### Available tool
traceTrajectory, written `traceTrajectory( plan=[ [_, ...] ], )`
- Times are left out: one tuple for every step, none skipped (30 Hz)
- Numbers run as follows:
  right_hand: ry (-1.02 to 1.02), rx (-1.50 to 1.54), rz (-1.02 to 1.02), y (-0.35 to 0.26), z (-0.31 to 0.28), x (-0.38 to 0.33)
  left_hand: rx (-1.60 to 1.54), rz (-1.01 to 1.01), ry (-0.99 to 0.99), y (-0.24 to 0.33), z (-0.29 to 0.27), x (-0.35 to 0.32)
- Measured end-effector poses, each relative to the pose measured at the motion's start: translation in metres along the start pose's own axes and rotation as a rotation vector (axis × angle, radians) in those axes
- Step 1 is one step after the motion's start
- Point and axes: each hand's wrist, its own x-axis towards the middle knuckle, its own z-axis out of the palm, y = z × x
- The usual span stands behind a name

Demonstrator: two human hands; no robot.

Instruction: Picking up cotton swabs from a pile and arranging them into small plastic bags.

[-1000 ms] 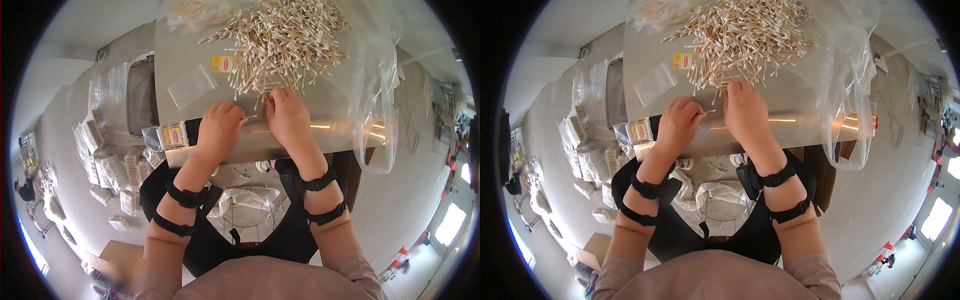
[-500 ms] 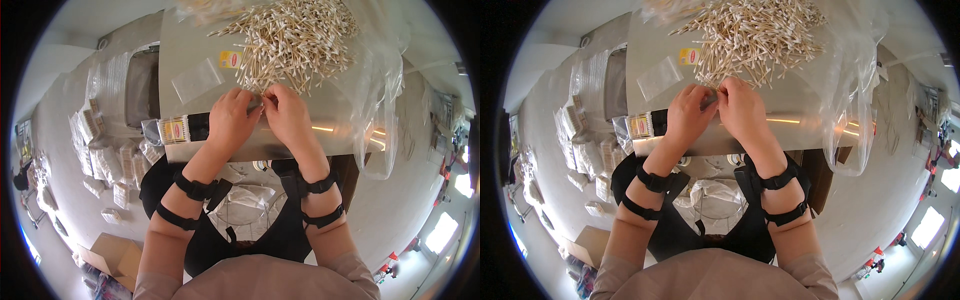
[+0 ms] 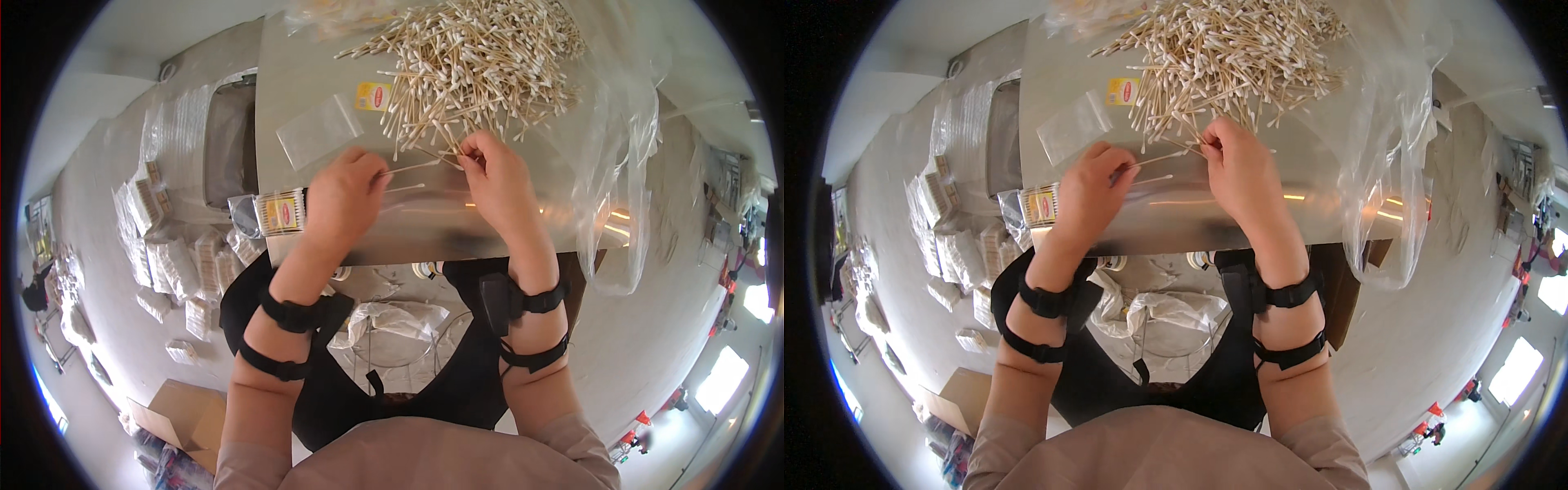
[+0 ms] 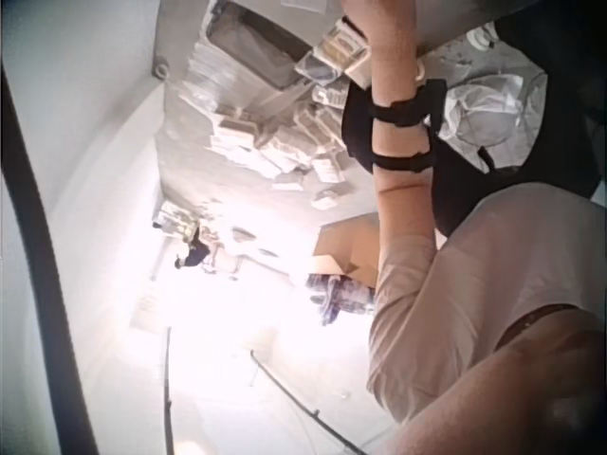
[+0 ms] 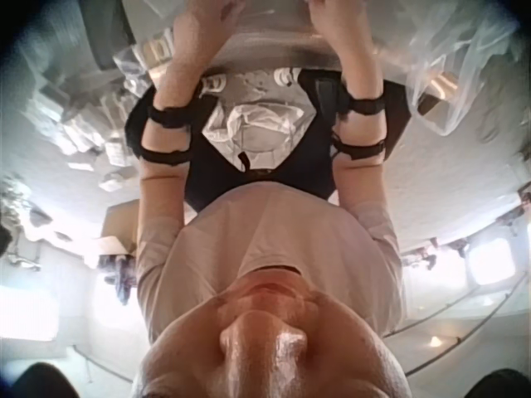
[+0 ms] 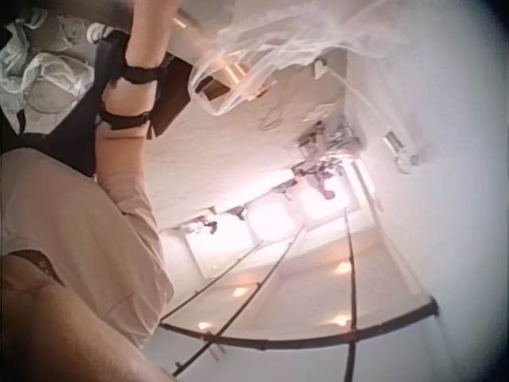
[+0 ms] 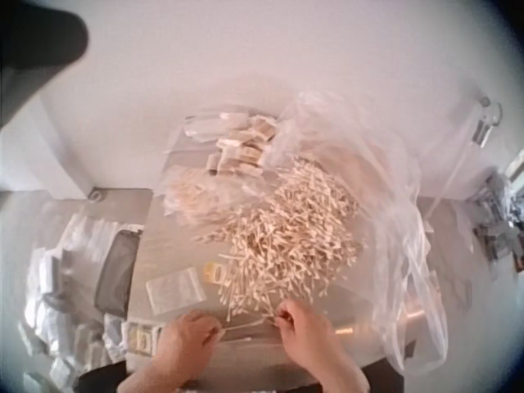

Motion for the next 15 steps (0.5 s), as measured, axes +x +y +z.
traceTrajectory(
  plan=[
    [-0.030, 0.008, -0.014, -0.002, -0.002, -0.001, -0.029, -0.017, -0.025, -0.006, -0.006, -0.003],
    [-0.059, 0.014, -0.027, -0.003, -0.003, -0.002, -0.058, -0.034, -0.050, -0.010, -0.011, -0.005],
    [-0.057, 0.018, -0.021, -0.004, -0.002, -0.003, -0.057, -0.025, -0.058, -0.012, -0.015, -0.007],
    [-0.072, 0.002, -0.058, -0.006, 0.001, -0.004, -0.055, -0.023, -0.064, -0.012, -0.018, -0.008],
    [-0.087, -0.018, -0.096, -0.007, 0.004, -0.005, -0.047, -0.009, -0.078, -0.012, -0.019, -0.008],
    [-0.087, -0.017, -0.093, -0.008, 0.008, -0.005, -0.038, 0.003, -0.091, -0.012, -0.020, -0.009],
    [-0.089, -0.048, -0.136, -0.007, 0.015, -0.006, -0.038, 0.003, -0.093, -0.012, -0.021, -0.009],
    [-0.090, -0.081, -0.179, -0.006, 0.020, -0.006, -0.062, 0.006, -0.139, -0.011, -0.022, -0.009],
    [-0.091, -0.081, -0.179, -0.005, 0.025, -0.007, -0.087, 0.009, -0.184, -0.010, -0.023, -0.009],
    [-0.128, -0.121, -0.209, -0.004, 0.031, -0.007, -0.088, 0.008, -0.184, -0.009, -0.024, -0.009],
    [-0.164, -0.160, -0.240, -0.004, 0.035, -0.007, -0.138, -0.088, -0.190, -0.008, -0.026, -0.009],
    [-0.166, -0.160, -0.241, -0.004, 0.038, -0.007, -0.189, -0.183, -0.195, -0.008, -0.027, -0.009],
    [-0.142, -0.147, -0.255, -0.004, 0.041, -0.007, -0.190, -0.184, -0.194, -0.009, -0.027, -0.008],
    [-0.120, -0.129, -0.272, -0.006, 0.043, -0.006, -0.191, -0.200, -0.139, -0.012, -0.028, -0.006],
    [-0.123, -0.127, -0.276, -0.009, 0.044, -0.006, -0.192, -0.216, -0.084, -0.014, -0.029, -0.005]
  ],
)
